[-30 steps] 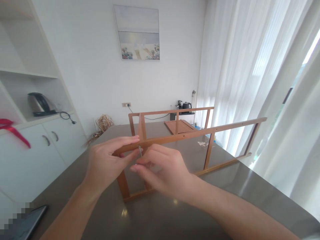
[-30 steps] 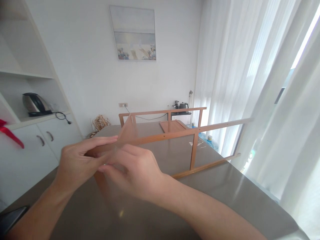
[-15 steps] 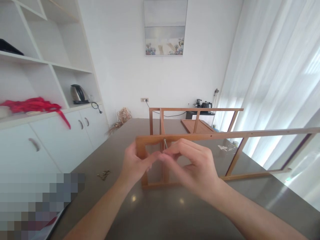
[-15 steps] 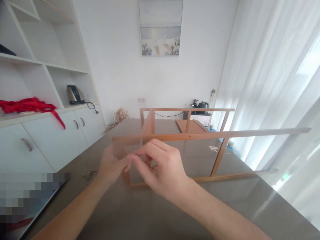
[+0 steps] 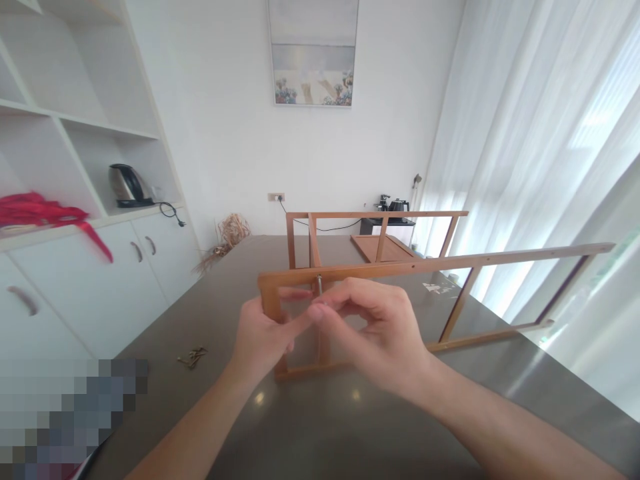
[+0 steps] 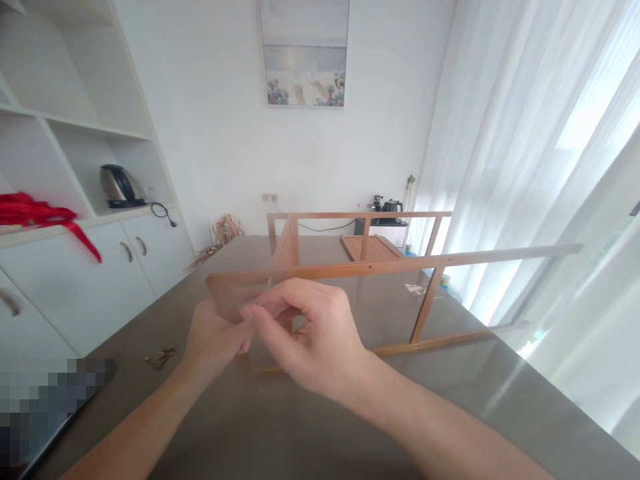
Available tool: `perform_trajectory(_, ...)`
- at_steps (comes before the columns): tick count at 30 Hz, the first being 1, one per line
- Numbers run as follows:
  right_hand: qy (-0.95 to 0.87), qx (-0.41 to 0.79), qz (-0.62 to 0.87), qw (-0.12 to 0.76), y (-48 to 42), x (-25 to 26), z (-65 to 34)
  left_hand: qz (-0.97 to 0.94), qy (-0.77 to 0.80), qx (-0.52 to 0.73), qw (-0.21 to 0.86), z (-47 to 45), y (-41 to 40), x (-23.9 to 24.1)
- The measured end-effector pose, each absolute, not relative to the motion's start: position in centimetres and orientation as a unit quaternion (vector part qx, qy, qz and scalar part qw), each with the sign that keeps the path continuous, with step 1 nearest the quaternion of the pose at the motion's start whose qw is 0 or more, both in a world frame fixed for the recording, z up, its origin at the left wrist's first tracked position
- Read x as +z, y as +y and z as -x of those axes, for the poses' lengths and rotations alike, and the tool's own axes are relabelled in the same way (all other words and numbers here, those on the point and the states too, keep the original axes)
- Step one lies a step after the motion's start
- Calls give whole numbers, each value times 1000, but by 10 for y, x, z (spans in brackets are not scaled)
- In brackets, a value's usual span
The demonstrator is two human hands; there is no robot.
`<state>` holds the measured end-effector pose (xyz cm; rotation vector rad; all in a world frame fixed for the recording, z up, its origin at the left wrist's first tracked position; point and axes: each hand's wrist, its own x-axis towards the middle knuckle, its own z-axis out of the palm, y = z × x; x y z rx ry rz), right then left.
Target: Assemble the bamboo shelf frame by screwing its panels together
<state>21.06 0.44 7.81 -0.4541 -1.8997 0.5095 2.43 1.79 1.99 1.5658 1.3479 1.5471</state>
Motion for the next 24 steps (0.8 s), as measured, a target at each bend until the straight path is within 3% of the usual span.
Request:
perform_trajectory(9,-770,309,154,537,13,70,-213,-565,504,609,236,-32,18,21)
perform_trajectory(19,-816,162,156,533,13,76,-219,-540,518,614,250,-37,15,22)
perform_trajectory(24,-812,169,135,542,15,78,-218,-543,522,613,240,-37,15,24)
